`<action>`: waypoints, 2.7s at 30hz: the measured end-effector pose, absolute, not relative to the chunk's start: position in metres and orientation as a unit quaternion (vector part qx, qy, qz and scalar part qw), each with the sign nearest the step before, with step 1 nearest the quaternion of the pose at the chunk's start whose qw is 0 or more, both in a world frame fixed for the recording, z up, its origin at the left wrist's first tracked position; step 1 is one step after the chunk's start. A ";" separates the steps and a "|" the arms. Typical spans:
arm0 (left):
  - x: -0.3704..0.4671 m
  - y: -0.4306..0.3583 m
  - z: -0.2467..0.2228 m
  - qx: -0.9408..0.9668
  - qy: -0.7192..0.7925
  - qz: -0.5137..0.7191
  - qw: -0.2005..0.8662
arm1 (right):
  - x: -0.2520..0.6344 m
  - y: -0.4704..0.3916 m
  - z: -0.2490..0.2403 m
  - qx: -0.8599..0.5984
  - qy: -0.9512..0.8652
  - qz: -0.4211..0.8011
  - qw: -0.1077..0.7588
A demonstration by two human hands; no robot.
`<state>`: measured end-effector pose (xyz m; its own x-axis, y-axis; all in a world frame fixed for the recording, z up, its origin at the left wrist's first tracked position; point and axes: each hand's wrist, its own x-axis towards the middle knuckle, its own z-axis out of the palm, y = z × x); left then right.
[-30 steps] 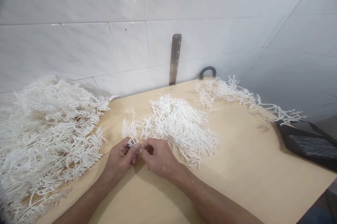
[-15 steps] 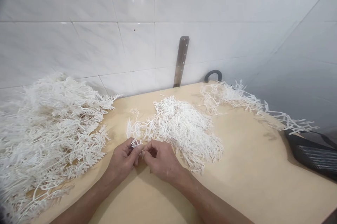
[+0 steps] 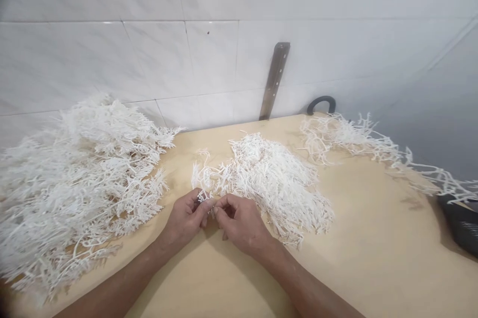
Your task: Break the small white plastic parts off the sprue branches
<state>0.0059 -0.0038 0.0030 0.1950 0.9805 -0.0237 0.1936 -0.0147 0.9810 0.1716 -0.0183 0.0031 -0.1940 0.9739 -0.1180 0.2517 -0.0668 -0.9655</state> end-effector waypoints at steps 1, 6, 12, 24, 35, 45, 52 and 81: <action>0.006 -0.004 0.003 0.590 0.492 0.399 0.500 | 0.172 -0.018 0.004 -0.530 -0.585 0.504 0.350; 0.005 -0.005 0.002 0.589 0.495 0.404 0.495 | 0.171 -0.018 0.006 -0.545 -0.588 0.493 0.338; 0.003 -0.005 0.005 0.587 0.476 0.411 0.510 | 0.171 -0.014 0.004 -0.572 -0.544 0.503 0.352; 0.005 -0.005 0.003 0.577 0.492 0.410 0.507 | 0.173 -0.017 0.009 -0.519 -0.582 0.513 0.359; 0.005 -0.008 0.001 0.608 0.498 0.396 0.475 | 0.169 -0.017 0.008 -0.559 -0.597 0.470 0.331; 0.006 -0.009 0.004 0.591 0.483 0.427 0.485 | 0.162 -0.019 0.002 -0.589 -0.551 0.464 0.367; 0.006 -0.007 0.009 0.520 0.484 0.453 0.539 | 0.165 -0.017 -0.002 -0.599 -0.525 0.460 0.392; 0.006 -0.005 0.011 0.535 0.500 0.442 0.518 | 0.162 -0.023 -0.004 -0.527 -0.720 0.193 0.408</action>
<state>0.0063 -0.0050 0.0115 0.1092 0.9930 -0.0439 0.0769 0.0356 0.9964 0.1620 -0.0225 -0.0041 -0.1128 0.9164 0.3840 0.6009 0.3707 -0.7081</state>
